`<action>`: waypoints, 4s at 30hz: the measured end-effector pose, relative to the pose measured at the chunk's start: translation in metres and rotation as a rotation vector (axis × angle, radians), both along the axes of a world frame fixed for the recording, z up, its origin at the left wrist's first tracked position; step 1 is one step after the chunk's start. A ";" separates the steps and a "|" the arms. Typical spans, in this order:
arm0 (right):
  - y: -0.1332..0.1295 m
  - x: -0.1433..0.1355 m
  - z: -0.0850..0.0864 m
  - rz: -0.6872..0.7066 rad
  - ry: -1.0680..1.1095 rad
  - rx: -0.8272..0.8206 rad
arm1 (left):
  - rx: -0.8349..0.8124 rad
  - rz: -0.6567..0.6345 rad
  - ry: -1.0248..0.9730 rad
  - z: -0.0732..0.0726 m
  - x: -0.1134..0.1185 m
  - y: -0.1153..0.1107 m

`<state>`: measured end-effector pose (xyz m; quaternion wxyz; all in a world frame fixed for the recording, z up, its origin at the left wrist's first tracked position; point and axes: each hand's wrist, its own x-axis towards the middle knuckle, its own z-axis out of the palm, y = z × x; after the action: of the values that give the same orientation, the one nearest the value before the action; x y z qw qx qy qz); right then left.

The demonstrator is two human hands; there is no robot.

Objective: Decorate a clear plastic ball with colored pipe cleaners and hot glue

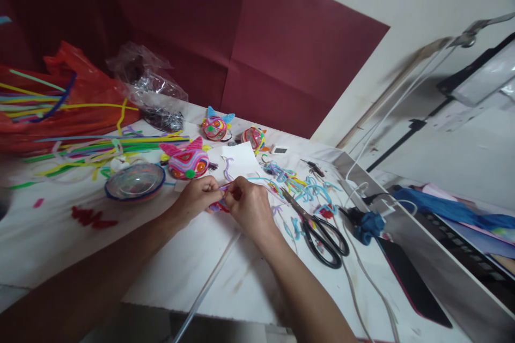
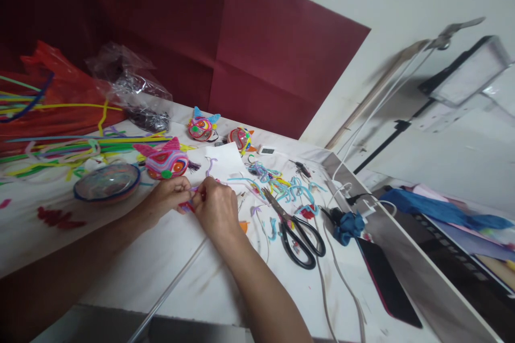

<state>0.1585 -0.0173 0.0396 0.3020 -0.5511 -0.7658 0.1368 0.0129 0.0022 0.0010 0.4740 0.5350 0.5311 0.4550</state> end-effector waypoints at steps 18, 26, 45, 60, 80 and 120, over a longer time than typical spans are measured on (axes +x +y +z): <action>0.000 0.014 -0.005 -0.015 0.171 -0.020 | -0.023 0.035 0.015 0.004 0.000 0.000; 0.005 0.016 -0.011 -0.033 0.191 -0.013 | -0.022 0.029 0.008 -0.001 -0.001 0.001; 0.017 0.021 0.004 0.077 0.055 -0.130 | 0.013 0.031 -0.018 0.000 -0.002 0.000; 0.028 0.018 0.035 0.238 -0.071 -0.245 | -0.045 0.041 -0.156 0.012 -0.003 -0.006; 0.031 0.023 0.037 0.212 -0.043 -0.234 | -0.061 -0.108 -0.275 0.009 -0.009 -0.003; 0.029 0.040 0.028 0.233 0.020 -0.237 | -0.058 -0.135 -0.229 0.003 -0.007 -0.002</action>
<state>0.1985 0.0119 0.0675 0.2245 -0.4889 -0.8001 0.2655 0.0063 0.0001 0.0041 0.5762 0.5001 0.4492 0.4649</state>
